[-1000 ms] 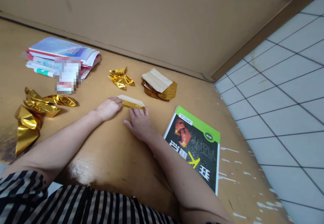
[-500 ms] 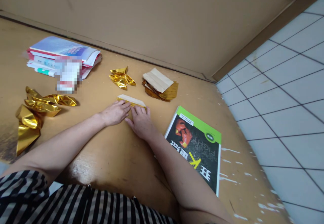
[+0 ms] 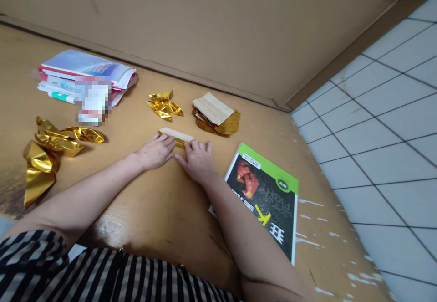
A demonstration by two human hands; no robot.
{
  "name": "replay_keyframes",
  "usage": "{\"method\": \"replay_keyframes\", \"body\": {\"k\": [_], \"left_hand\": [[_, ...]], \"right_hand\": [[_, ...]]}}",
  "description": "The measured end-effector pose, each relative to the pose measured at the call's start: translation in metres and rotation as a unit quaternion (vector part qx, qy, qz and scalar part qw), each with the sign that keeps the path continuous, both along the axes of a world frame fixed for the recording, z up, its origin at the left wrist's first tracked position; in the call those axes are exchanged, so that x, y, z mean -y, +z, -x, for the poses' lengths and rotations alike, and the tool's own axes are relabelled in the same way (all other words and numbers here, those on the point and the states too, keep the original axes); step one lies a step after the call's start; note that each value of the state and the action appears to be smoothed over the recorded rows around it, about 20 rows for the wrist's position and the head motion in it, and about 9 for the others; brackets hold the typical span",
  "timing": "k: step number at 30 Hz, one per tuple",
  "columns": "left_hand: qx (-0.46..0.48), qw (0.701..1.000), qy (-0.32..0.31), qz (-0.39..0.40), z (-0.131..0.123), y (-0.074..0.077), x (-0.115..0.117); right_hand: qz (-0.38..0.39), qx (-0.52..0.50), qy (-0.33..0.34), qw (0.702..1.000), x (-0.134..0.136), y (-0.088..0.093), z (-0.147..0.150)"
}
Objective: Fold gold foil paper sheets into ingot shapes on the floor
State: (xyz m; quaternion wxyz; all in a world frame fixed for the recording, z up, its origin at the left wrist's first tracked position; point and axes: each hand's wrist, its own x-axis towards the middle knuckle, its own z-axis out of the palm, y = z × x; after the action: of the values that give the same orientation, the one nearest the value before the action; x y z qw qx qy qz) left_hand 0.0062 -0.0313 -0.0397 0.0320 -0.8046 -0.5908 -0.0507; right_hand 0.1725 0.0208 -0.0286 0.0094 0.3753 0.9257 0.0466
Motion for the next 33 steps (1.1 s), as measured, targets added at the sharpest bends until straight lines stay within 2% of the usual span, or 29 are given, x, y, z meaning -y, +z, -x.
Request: {"method": "replay_keyframes", "body": {"k": [7, 16, 23, 27, 33], "left_hand": [[-0.015, 0.999, 0.023, -0.020, 0.005, 0.002, -0.001], [-0.016, 0.998, 0.064, -0.021, 0.006, 0.005, -0.001], [0.002, 0.999, 0.037, -0.024, 0.001, -0.006, -0.002], [0.022, 1.000, -0.001, -0.011, -0.007, -0.012, -0.002], [0.019, 0.998, -0.046, 0.045, -0.018, -0.007, 0.000]], "right_hand": [[0.006, 0.035, -0.023, 0.999, -0.002, 0.008, -0.004], [0.013, 0.049, -0.019, 0.999, -0.007, 0.011, -0.009], [0.014, 0.049, -0.014, 0.999, -0.006, 0.011, -0.009], [0.016, 0.055, -0.021, 0.998, -0.005, 0.011, -0.007], [0.013, 0.058, -0.019, 0.998, -0.002, 0.013, -0.007]]}}
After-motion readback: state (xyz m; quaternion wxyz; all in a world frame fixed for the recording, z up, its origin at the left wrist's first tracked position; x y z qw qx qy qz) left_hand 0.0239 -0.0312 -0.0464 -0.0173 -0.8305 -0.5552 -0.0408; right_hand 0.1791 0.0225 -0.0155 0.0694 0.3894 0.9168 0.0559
